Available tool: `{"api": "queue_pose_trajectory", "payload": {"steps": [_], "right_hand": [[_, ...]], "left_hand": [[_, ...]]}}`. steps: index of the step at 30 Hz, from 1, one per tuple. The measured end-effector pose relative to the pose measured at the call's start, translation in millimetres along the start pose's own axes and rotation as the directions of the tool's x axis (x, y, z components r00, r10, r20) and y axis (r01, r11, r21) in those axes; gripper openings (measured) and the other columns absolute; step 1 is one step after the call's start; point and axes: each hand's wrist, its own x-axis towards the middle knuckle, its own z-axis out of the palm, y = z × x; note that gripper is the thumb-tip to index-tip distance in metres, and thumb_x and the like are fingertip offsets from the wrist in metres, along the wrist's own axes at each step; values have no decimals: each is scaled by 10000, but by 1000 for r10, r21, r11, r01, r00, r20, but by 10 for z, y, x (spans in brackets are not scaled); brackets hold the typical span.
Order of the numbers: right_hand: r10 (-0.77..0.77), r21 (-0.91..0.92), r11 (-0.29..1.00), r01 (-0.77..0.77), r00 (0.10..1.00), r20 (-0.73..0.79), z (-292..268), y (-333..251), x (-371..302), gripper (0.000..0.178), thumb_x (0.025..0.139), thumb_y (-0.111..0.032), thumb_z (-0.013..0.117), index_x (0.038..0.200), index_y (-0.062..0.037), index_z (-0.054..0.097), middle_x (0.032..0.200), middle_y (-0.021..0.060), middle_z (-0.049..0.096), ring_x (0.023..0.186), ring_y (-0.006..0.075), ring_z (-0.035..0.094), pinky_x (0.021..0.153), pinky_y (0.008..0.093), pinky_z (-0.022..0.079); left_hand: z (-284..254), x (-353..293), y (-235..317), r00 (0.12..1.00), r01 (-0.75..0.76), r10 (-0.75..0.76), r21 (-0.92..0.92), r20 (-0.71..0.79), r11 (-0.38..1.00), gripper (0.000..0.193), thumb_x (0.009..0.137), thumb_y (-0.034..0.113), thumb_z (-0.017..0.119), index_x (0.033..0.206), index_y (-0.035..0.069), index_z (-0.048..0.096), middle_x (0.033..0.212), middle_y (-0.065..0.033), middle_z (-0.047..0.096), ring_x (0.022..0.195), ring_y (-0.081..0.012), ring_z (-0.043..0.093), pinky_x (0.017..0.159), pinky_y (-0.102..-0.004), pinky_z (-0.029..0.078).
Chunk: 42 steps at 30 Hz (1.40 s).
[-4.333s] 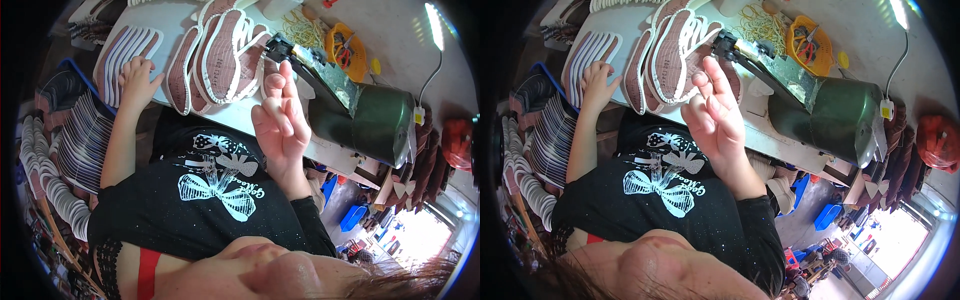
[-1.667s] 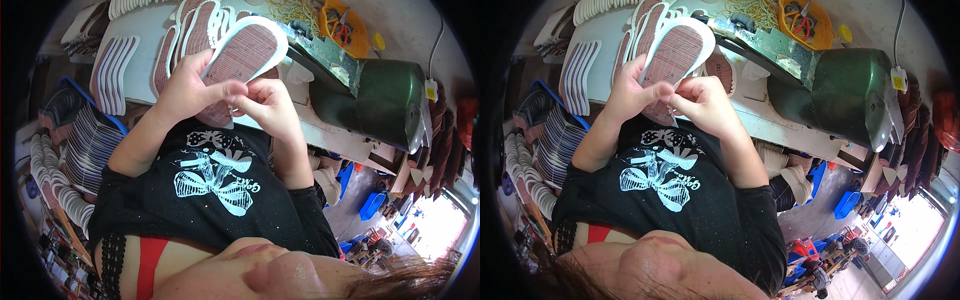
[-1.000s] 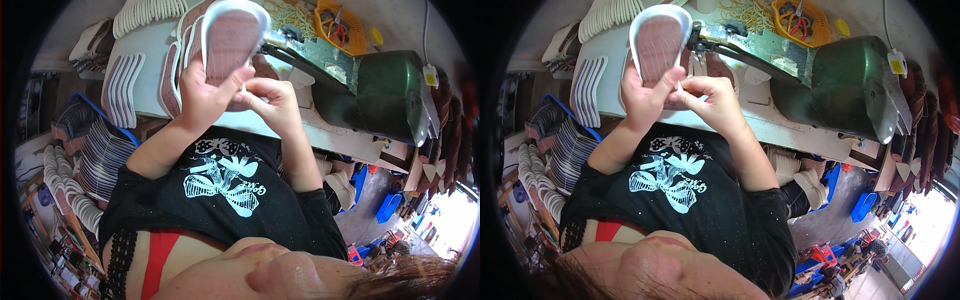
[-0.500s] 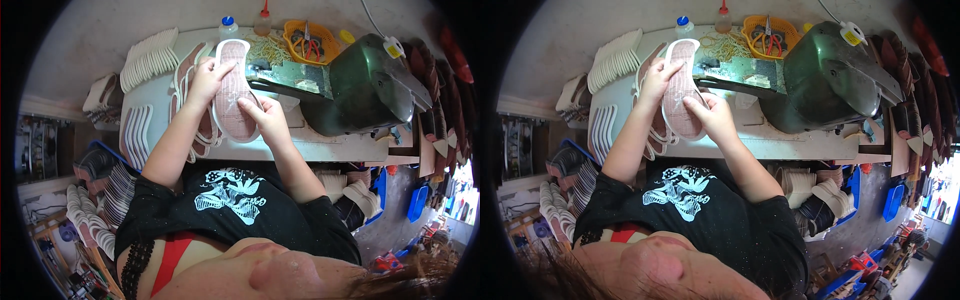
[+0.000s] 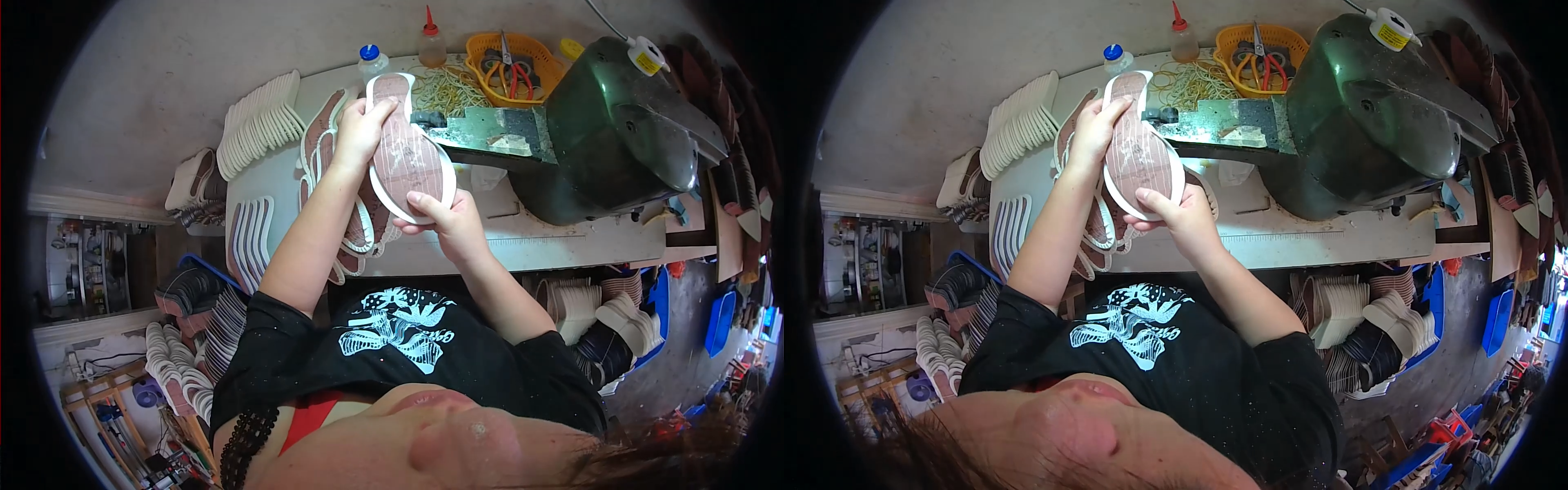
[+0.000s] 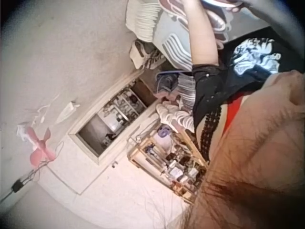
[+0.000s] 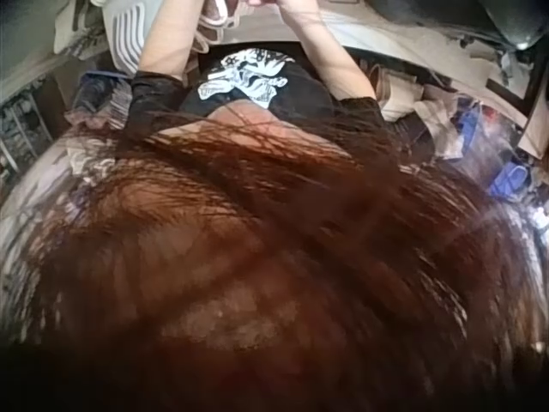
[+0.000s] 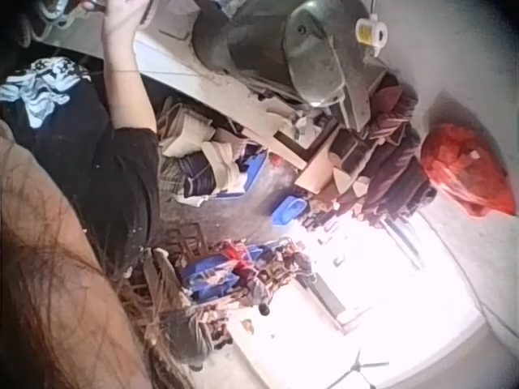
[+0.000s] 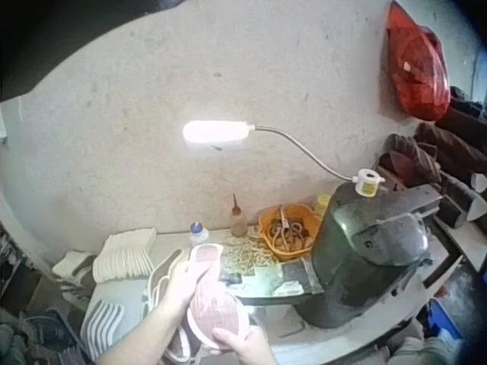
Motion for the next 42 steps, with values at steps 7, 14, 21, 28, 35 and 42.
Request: {"api": "queue_pose_trajectory", "payload": {"steps": [7, 14, 21, 28, 35, 42], "right_hand": [[-72, 93, 993, 76, 996, -48, 146, 75, 153, 237, 852, -144, 612, 986, 50, 627, 842, 135, 673, 659, 202, 675, 551, 253, 552], [-104, 71, 992, 108, 993, -53, 210, -22, 333, 248, 864, -167, 595, 1001, 38, 610, 839, 114, 669, 626, 175, 664, 529, 245, 546], [-139, 79, 986, 144, 988, -75, 308, -92, 413, 306, 913, -218, 573, 1058, 51, 595, 916, 125, 663, 743, 178, 674, 622, 258, 571], [-144, 62, 987, 146, 989, -29, 270, -101, 456, 338, 936, -259, 538, 1036, 58, 603, 933, 136, 660, 801, 181, 671, 667, 264, 576], [-133, 46, 990, 135, 990, -41, 254, -97, 505, 393, 929, -304, 551, 998, 81, 582, 930, 164, 655, 786, 193, 674, 645, 271, 578], [-133, 22, 991, 134, 990, -40, 204, -63, 534, 311, 918, -242, 569, 973, 62, 601, 891, 141, 663, 765, 182, 672, 643, 271, 569]], "left_hand": [[-206, 249, -125, 953, -178, 290, 606, -92, 775, 592, 759, 442, 683, 1076, -53, 619, 1128, -263, 569, 1239, -336, 384, 1006, -408, 320], [-364, 341, 424, 589, -768, 124, 505, 799, 394, 432, 719, 372, 741, 1024, 83, 640, 1107, -106, 598, 1166, -167, 475, 977, -301, 382], [-411, 520, 598, 656, -366, -323, 661, 682, 655, 366, 757, 383, 732, 813, 55, 580, 726, 20, 544, 691, -74, 485, 602, -239, 392], [-534, 447, 559, 656, -251, -351, 632, 668, 733, 400, 789, 425, 697, 830, 42, 592, 734, 16, 547, 684, -62, 485, 588, -232, 389], [-607, 274, 521, 750, -67, -415, 684, 515, 727, 435, 803, 428, 687, 932, 18, 625, 790, -8, 589, 694, -70, 528, 595, -213, 418], [-614, 128, 549, 767, -21, -466, 743, 441, 669, 495, 803, 512, 655, 868, 21, 665, 682, -34, 602, 557, -90, 533, 484, -237, 415]]}}
